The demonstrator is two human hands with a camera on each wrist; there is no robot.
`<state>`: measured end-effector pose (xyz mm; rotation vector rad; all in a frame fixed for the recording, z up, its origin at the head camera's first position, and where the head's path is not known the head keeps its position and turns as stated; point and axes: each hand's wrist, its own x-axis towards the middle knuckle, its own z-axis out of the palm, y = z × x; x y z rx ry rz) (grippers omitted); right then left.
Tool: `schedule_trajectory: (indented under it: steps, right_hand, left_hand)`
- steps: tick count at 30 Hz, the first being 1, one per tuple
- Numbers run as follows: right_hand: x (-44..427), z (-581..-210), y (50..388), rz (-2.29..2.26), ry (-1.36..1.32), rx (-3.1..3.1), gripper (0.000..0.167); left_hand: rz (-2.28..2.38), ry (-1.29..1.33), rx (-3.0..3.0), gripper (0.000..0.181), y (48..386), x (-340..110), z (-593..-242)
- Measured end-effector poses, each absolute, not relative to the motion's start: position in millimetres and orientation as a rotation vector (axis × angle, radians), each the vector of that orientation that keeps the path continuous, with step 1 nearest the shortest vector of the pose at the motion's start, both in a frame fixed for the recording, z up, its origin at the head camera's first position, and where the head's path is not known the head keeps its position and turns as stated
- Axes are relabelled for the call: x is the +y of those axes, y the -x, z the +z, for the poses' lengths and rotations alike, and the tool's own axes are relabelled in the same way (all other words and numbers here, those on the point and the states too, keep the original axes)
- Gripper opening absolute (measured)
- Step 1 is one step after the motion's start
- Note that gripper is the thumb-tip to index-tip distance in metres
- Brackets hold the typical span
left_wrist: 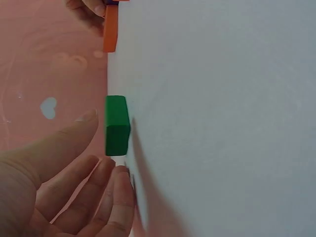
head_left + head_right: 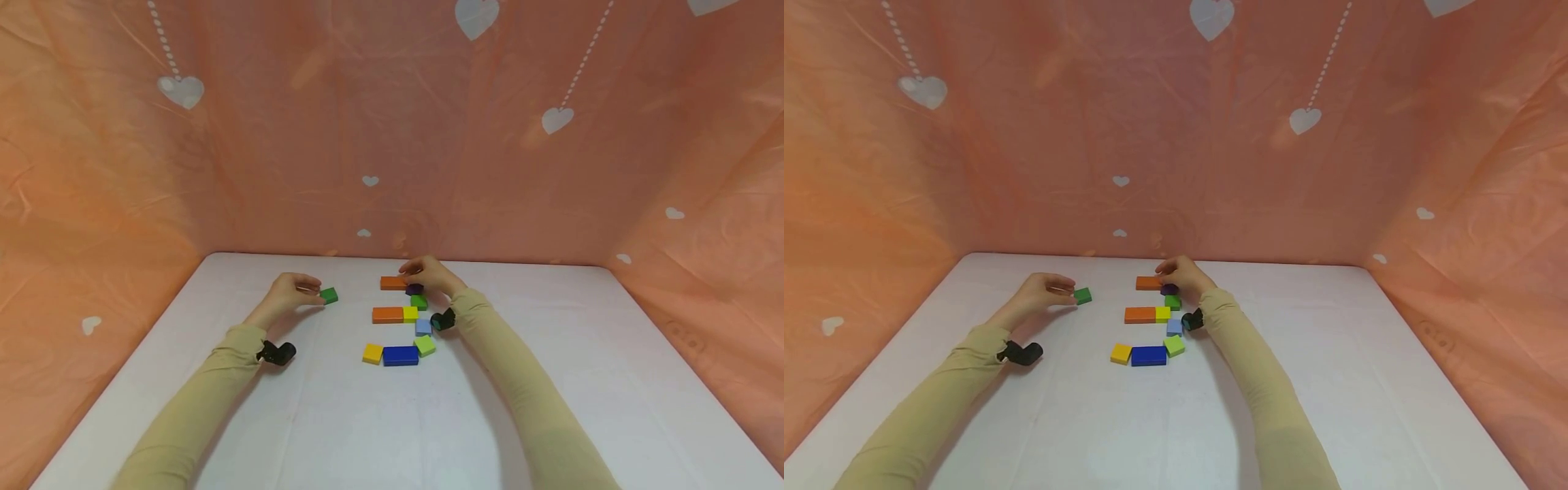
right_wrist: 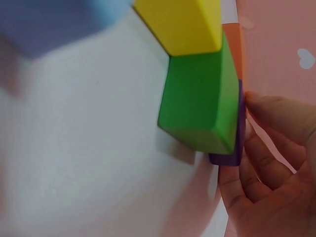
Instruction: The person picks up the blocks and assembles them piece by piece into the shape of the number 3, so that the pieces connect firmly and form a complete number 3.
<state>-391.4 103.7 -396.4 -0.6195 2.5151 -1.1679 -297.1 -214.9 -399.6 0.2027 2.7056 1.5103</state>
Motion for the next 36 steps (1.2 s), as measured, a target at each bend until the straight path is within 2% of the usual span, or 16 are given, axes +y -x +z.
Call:
schedule_trajectory:
  steps: [9,22,36]
  right_hand:
    - [104,-395,392,-1.157,0.631,2.522,0.026]
    - [105,-395,393,-1.139,0.613,2.520,0.026]
    - [105,-396,395,-1.179,0.627,2.500,0.025]
  left_hand:
    - [1.548,-0.173,2.706,0.048,305,-210,-409]
    - [1.473,-0.168,2.765,0.038,308,-201,-408]
    - [1.471,-0.208,2.746,0.036,320,-172,-403]
